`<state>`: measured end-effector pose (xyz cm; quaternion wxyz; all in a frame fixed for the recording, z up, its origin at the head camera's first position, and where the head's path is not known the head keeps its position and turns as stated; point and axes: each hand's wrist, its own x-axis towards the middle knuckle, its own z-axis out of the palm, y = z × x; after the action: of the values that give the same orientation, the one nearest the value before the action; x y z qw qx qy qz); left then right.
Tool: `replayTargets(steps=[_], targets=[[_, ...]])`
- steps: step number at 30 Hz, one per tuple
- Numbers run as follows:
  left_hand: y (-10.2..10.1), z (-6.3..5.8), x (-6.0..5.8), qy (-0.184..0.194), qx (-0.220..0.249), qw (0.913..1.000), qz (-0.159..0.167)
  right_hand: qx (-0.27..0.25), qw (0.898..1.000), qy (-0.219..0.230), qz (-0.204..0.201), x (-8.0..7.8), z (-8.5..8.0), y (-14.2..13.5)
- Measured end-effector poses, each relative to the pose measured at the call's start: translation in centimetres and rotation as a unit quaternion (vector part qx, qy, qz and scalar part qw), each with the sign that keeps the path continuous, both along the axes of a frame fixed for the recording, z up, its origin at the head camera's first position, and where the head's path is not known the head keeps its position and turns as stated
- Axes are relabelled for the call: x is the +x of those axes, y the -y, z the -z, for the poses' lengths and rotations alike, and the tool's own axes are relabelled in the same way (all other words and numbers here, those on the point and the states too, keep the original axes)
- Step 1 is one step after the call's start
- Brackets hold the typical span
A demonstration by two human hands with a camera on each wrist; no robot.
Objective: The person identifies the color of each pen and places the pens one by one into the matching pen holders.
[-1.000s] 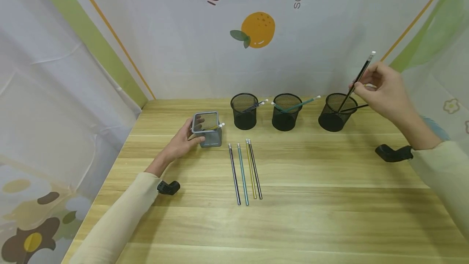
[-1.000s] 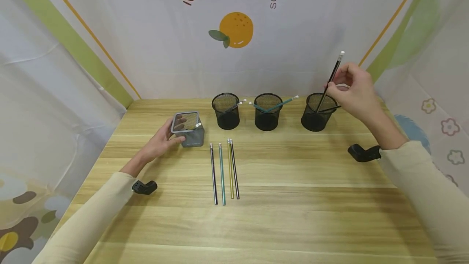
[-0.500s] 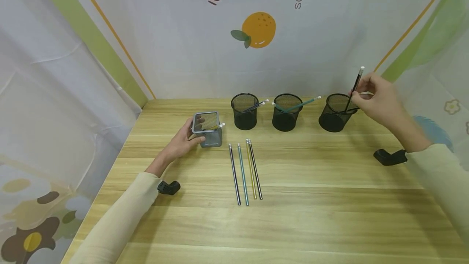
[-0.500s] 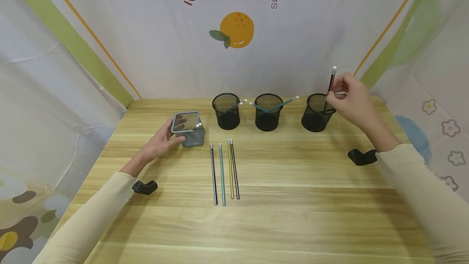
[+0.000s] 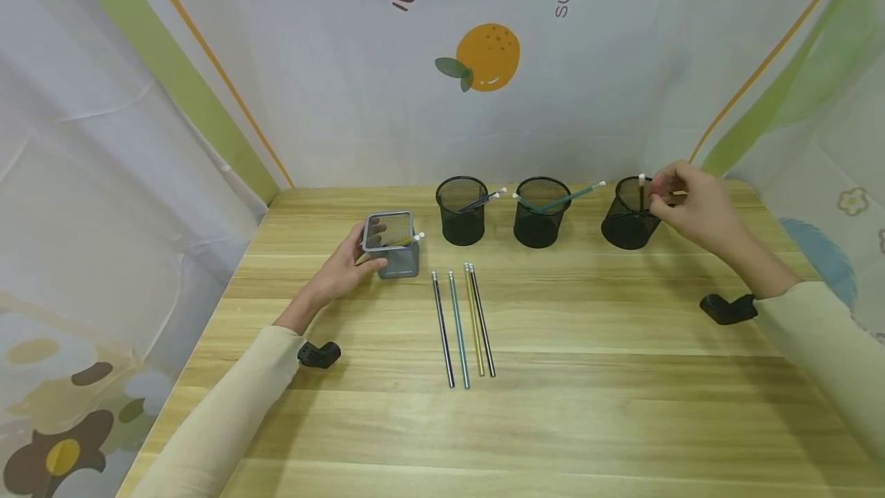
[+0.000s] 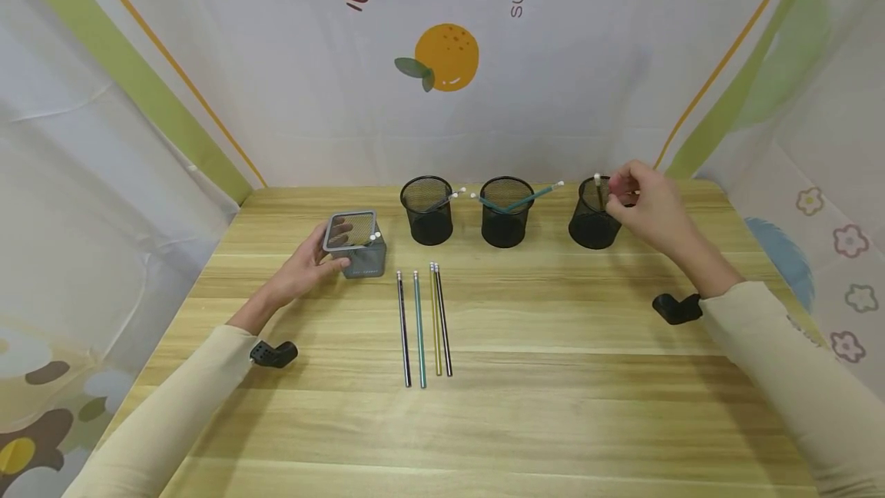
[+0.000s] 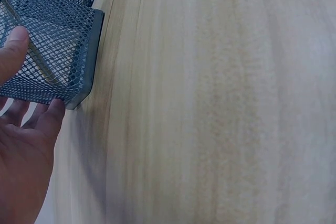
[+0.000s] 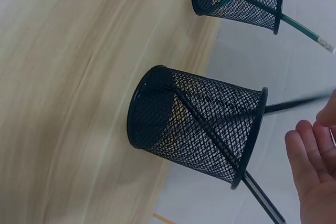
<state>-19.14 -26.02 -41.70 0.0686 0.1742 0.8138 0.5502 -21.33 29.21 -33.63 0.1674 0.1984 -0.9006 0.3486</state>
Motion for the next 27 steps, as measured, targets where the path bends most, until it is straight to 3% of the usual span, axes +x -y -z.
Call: replayTargets(steps=[16,22,27], targets=[[0.0,-0.1,0.0,0.0,0.004,1.0,0.002,-0.028,0.999,0.015,0.01,0.7,-0.3,0.8],[-0.1,-0.1,0.1,0.002,0.003,1.0,0.001,-0.062,0.997,0.008,-0.037,1.4,-0.3,2.3],[-0.1,-0.2,0.1,0.003,-0.001,1.0,-0.002,-0.046,0.996,0.019,-0.068,2.3,-0.8,3.9]])
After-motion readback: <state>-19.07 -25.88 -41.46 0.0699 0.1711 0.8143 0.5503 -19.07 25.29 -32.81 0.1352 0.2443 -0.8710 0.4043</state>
